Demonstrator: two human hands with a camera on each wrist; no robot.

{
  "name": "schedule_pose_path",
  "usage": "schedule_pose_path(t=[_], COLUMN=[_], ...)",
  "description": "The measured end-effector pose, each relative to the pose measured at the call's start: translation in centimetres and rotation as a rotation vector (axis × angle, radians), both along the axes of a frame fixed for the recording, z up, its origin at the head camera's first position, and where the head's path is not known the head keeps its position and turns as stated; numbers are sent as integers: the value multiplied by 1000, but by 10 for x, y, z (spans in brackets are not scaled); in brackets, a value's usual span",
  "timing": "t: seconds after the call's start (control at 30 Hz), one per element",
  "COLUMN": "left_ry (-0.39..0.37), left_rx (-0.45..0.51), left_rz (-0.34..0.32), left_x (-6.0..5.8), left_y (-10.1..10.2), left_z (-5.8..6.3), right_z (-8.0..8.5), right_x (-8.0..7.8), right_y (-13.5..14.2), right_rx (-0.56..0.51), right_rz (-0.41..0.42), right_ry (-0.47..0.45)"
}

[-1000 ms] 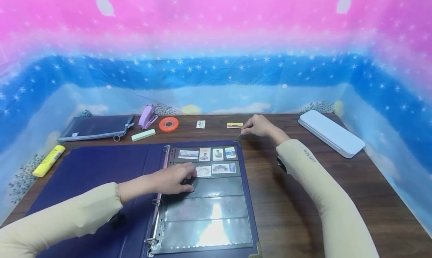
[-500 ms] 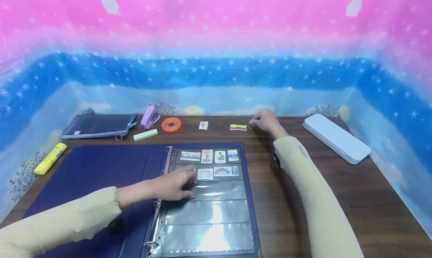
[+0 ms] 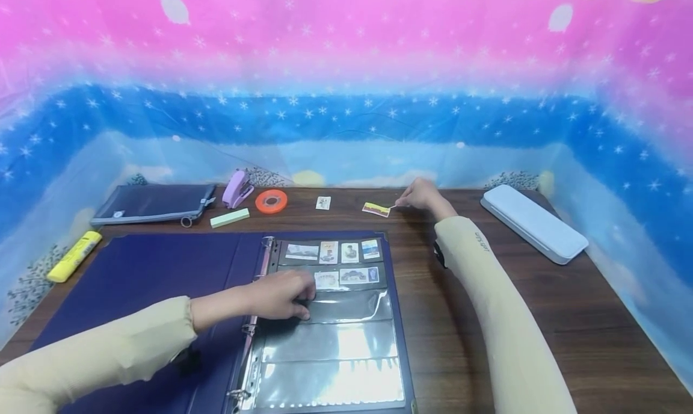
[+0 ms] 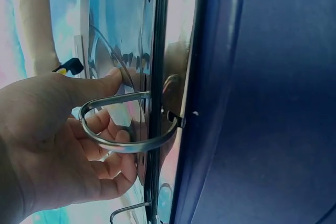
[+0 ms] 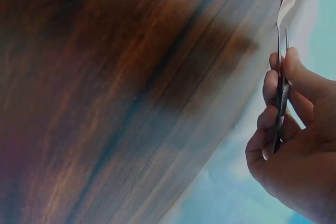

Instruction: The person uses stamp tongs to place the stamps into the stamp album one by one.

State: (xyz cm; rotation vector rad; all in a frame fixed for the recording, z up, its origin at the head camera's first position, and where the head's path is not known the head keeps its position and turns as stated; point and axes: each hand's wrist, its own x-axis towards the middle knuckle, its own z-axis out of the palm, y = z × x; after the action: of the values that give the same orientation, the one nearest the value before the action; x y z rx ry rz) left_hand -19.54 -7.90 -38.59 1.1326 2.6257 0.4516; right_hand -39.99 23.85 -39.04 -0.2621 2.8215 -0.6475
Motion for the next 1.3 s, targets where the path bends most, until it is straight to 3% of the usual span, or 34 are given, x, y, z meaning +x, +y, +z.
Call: schedule_pose_path(t=[0.23,0.57,0.83,1.07,1.2,1.3], left_ry=[-62,-155,-175,-160,-218,-285], left_rx=[-13,64,42,66,72,79], left_rz=[20,89,83,21,-4,-1], left_x=[-1,-7,-13,-19,-22,-25], left_y=[1,0,-11,-25,-29,-30], left_z=[1,-4,0,9,9,8], right_z=[2,3,9,32,34,27], right_x=[2,5,10,32,55,72], right_y=[-4,-11,-10,-18,-35,-47], right_rx=[-2,12,-83,-158,-154,-139], right_rz=[23,55,34,105,203,292], right_ry=[-35,-48,-47,-6,17,33])
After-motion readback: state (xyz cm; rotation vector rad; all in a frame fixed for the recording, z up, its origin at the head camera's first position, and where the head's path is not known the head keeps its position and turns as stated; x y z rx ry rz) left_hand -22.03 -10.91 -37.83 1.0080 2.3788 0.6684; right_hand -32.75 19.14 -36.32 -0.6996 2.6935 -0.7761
